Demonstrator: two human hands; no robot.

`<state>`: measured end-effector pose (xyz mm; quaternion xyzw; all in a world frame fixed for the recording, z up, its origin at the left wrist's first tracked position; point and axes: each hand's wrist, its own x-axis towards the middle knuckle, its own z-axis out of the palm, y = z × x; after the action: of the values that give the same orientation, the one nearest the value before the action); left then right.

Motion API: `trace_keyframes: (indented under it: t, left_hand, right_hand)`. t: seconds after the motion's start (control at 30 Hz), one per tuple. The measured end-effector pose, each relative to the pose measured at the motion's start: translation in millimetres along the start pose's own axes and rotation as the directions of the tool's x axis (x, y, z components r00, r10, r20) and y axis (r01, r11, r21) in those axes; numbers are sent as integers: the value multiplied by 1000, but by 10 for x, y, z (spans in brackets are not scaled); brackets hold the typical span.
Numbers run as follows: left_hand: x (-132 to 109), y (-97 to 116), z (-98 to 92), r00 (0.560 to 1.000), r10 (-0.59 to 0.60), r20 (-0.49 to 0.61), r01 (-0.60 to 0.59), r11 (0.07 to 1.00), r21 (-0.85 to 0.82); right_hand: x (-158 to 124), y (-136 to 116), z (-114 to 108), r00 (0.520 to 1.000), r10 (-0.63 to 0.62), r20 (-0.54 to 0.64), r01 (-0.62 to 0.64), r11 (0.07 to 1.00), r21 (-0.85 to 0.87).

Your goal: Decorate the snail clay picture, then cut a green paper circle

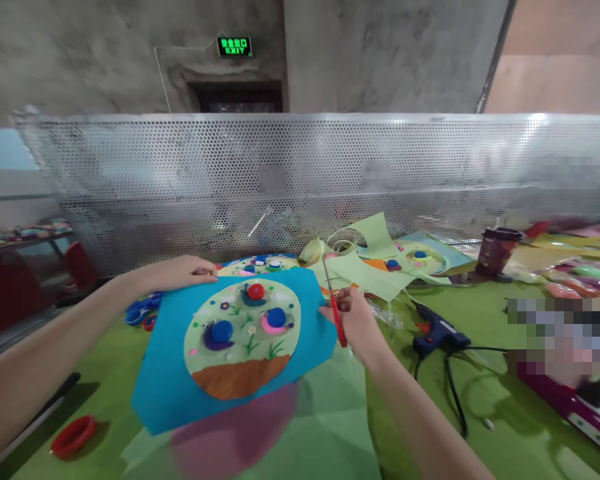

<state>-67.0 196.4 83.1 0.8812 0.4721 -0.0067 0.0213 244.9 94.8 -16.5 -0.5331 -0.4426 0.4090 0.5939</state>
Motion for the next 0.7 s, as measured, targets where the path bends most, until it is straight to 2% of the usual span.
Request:
trace_keyframes:
  t: [0.07,0.2,0.3,0.43,0.53,0.7]
  left_hand:
    - [-3,-42,6,1000,-15,4,15,998,60]
    - [-26,-102,27,985,-116,-128,141,967,211]
    - [-49,-61,42,965,-147,-215,207,934,290]
    - [-9,15,51,959,-147,-242,225,914,337]
    - [166,-8,27,959,-159,-234,234,911,339]
    - [605,-97,31,947,-217,-238,285,910,302]
  right_hand:
    - [-36,-17,54,1000,6,19,-7,999,42]
    - [-101,8,203,1000,-18,21,15,992,129]
    - [-120,58,274,999,-37,9,35,984,174]
    - [-90,131,275,998,-52,-23,55,975,214]
    - [-33,183,242,998,-48,-35,55,971,231]
    - [75,198,147,999,-38,-11,40,975,220]
